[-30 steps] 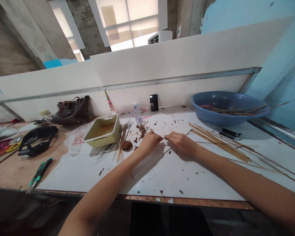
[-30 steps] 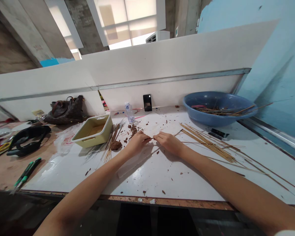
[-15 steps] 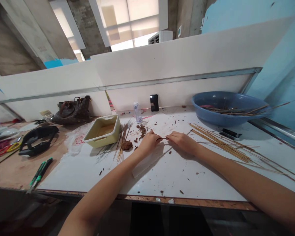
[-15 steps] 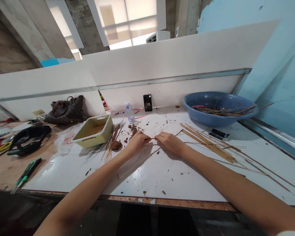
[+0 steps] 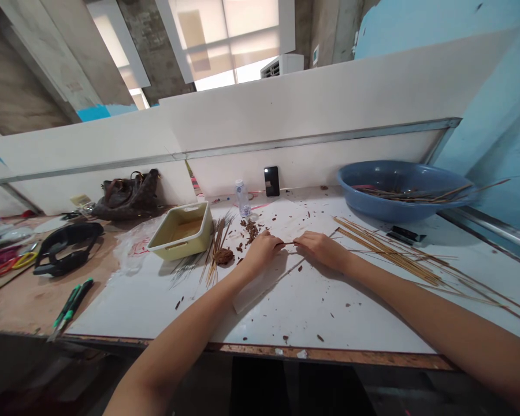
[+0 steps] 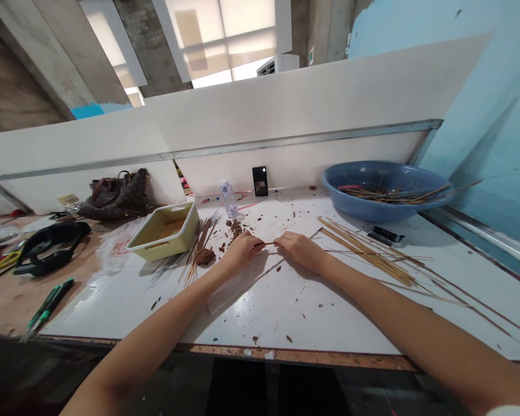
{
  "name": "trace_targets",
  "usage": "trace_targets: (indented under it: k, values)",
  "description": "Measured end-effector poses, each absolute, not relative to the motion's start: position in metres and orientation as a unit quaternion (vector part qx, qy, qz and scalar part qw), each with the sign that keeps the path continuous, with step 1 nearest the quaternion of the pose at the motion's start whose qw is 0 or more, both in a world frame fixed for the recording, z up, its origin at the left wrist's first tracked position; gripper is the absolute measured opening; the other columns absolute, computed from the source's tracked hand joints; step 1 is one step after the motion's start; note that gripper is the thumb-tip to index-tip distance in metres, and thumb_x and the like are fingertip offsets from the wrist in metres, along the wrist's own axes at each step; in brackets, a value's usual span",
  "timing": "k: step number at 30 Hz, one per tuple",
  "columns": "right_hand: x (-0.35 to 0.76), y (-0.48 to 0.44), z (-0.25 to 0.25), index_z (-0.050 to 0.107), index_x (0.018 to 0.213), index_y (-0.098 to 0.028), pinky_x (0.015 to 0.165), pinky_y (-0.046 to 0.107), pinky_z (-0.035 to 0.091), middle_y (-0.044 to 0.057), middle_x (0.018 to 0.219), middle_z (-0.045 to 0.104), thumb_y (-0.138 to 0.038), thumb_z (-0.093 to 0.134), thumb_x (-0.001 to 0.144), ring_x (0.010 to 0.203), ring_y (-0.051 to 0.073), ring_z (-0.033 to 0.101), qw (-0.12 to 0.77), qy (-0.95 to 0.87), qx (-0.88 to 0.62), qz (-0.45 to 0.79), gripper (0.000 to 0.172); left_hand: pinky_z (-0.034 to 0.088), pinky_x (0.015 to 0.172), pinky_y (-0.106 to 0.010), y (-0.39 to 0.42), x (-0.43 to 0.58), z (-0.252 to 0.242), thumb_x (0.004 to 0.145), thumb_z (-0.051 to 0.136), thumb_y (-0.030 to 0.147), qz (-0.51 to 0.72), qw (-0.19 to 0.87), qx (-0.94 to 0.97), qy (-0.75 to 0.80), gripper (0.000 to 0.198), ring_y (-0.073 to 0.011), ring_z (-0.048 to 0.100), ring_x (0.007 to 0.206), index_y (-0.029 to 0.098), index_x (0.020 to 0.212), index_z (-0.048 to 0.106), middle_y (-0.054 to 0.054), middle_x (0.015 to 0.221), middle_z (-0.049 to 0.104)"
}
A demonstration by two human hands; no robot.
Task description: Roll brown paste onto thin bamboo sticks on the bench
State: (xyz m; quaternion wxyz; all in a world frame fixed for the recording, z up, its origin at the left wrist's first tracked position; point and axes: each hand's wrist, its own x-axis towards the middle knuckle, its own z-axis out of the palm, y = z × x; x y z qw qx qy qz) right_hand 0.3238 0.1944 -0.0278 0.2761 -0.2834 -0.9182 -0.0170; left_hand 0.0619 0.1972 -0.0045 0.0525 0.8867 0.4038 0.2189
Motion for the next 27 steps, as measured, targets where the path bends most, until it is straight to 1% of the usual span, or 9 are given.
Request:
trace_targets:
  k: [4, 9, 11, 14, 18, 23, 25, 27]
  values:
    - [0.324, 0.196, -0.029, 0.074, 0.120, -0.017, 0.092, 0.047, 0.064, 0.013, 0.107, 0.080, -0.019, 0.053, 0.113, 0.100, 0.029, 0.075, 0.280, -0.916, -0.287, -0.019, 0.023, 0.055, 0.091, -0.036, 0.196, 0.062, -0.004, 0.105, 0.068, 0.023, 0.220, 0.051, 0.887, 0.403, 0.021, -0.0278, 0.069, 0.099, 0.019, 0.104, 0.089, -0.012, 0.097, 0.085]
    - [0.326, 0.199, -0.031, 0.075, 0.121, -0.018, 0.092, 0.048, 0.065, 0.015, 0.110, 0.080, -0.034, 0.055, 0.116, 0.101, 0.030, 0.076, 0.305, -0.906, -0.292, -0.025, 0.027, 0.055, 0.091, -0.037, 0.195, 0.062, -0.002, 0.105, 0.069, 0.024, 0.216, 0.052, 0.883, 0.414, 0.021, -0.0283, 0.069, 0.100, 0.018, 0.104, 0.089, -0.012, 0.097, 0.084]
    - [0.327, 0.200, -0.032, 0.076, 0.120, -0.017, 0.092, 0.047, 0.065, 0.016, 0.108, 0.081, -0.037, 0.054, 0.116, 0.100, 0.031, 0.077, 0.313, -0.902, -0.296, -0.021, 0.030, 0.054, 0.091, -0.037, 0.195, 0.061, -0.001, 0.105, 0.069, 0.023, 0.215, 0.053, 0.883, 0.415, 0.021, -0.0283, 0.069, 0.100, 0.017, 0.103, 0.089, -0.013, 0.097, 0.084]
    - [0.327, 0.202, -0.034, 0.078, 0.118, -0.018, 0.091, 0.046, 0.065, 0.014, 0.105, 0.082, -0.036, 0.052, 0.117, 0.097, 0.029, 0.078, 0.327, -0.895, -0.304, 0.003, 0.032, 0.054, 0.090, -0.037, 0.194, 0.061, -0.001, 0.105, 0.069, 0.023, 0.211, 0.054, 0.882, 0.418, 0.021, -0.0287, 0.068, 0.100, 0.017, 0.102, 0.089, -0.012, 0.097, 0.085]
    - [0.328, 0.204, -0.036, 0.080, 0.113, -0.019, 0.088, 0.043, 0.065, 0.013, 0.103, 0.083, -0.033, 0.055, 0.115, 0.092, 0.028, 0.079, 0.333, -0.890, -0.311, 0.032, 0.029, 0.054, 0.089, -0.038, 0.194, 0.062, -0.002, 0.105, 0.069, 0.024, 0.214, 0.057, 0.882, 0.415, 0.022, -0.0290, 0.068, 0.101, 0.017, 0.104, 0.089, -0.012, 0.097, 0.085]
    - [0.328, 0.205, -0.034, 0.082, 0.111, -0.019, 0.088, 0.042, 0.065, 0.013, 0.103, 0.084, -0.029, 0.056, 0.114, 0.092, 0.027, 0.080, 0.323, -0.893, -0.312, 0.033, 0.028, 0.054, 0.089, -0.038, 0.194, 0.062, -0.002, 0.105, 0.068, 0.024, 0.209, 0.050, 0.883, 0.417, 0.022, -0.0293, 0.067, 0.100, 0.017, 0.103, 0.089, -0.012, 0.098, 0.085]
    - [0.329, 0.203, -0.033, 0.081, 0.113, -0.020, 0.088, 0.041, 0.066, 0.012, 0.104, 0.084, -0.029, 0.057, 0.113, 0.093, 0.027, 0.080, 0.322, -0.895, -0.306, 0.039, 0.027, 0.054, 0.090, -0.037, 0.194, 0.061, -0.003, 0.106, 0.067, 0.024, 0.210, 0.045, 0.885, 0.414, 0.022, -0.0288, 0.067, 0.100, 0.018, 0.104, 0.089, -0.012, 0.097, 0.085]
    - [0.328, 0.201, -0.033, 0.081, 0.119, -0.020, 0.090, 0.043, 0.066, 0.013, 0.108, 0.084, -0.031, 0.059, 0.113, 0.097, 0.028, 0.081, 0.329, -0.894, -0.302, 0.034, 0.025, 0.054, 0.090, -0.037, 0.194, 0.061, -0.003, 0.106, 0.068, 0.024, 0.210, 0.043, 0.886, 0.411, 0.022, -0.0283, 0.068, 0.100, 0.018, 0.105, 0.089, -0.011, 0.096, 0.085]
